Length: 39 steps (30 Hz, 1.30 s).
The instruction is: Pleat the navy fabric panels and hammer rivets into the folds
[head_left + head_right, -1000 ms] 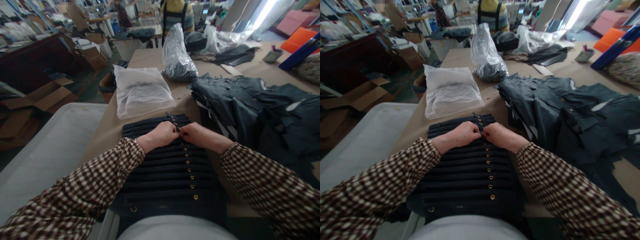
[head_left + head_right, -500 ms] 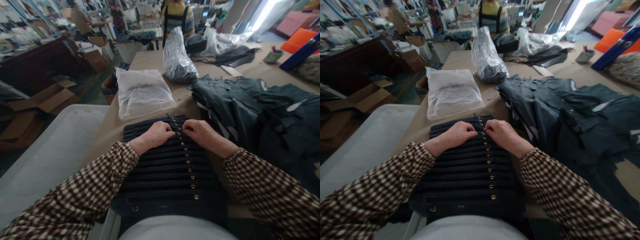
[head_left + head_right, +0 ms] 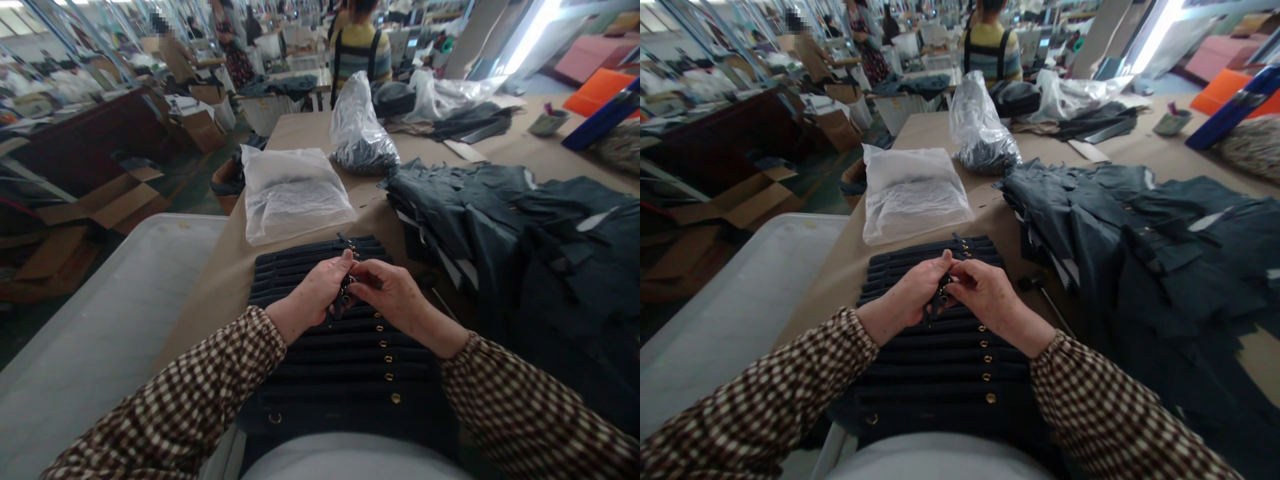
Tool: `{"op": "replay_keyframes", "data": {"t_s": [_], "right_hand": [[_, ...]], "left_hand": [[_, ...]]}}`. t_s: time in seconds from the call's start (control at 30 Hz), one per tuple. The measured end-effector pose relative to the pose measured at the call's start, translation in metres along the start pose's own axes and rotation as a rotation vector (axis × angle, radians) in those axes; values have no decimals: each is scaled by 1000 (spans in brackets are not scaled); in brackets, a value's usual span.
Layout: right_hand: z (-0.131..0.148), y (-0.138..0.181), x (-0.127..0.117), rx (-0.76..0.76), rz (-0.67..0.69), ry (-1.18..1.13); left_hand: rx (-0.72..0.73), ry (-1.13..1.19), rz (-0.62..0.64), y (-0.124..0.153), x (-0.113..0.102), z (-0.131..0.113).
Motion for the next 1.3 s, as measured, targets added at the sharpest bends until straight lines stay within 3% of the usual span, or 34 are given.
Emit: {"op": "replay_keyframes", "data": {"t_s": [0.17,0.23,0.43,0.83,1.0,1.13,1.3], "right_hand": [[7,0,-4,-127,-83,90],[6,-1,-3,-138,-50,115],[-11,-4,4,-30,138,120],[-15,-11,-20,128,94,-116],[-21,-7,-26,167,92,-207],[-26,-7,-29,268,110,-271],[-42,-9,-27,348,171,-158]], "left_hand": [[-36,86,-27,1,6,4],[-71,131,-26,0,8,8],[-209,195,-77,0,7,22],[-419,213,-15,10,-3,23],[-358,80,69,12,-2,18],[-251,-80,48,4,-1,5],[-173,-405,32,-12,-3,-4]]}}
Point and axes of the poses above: each hand's wrist, its own y-axis away from the middle knuckle, its own x-axis out of the palm, z = x × y, the point moved 6 cm from there along -y, towards the middle knuckle, and after that the axes turned 7 degrees about -z, right-handed, at the moved point
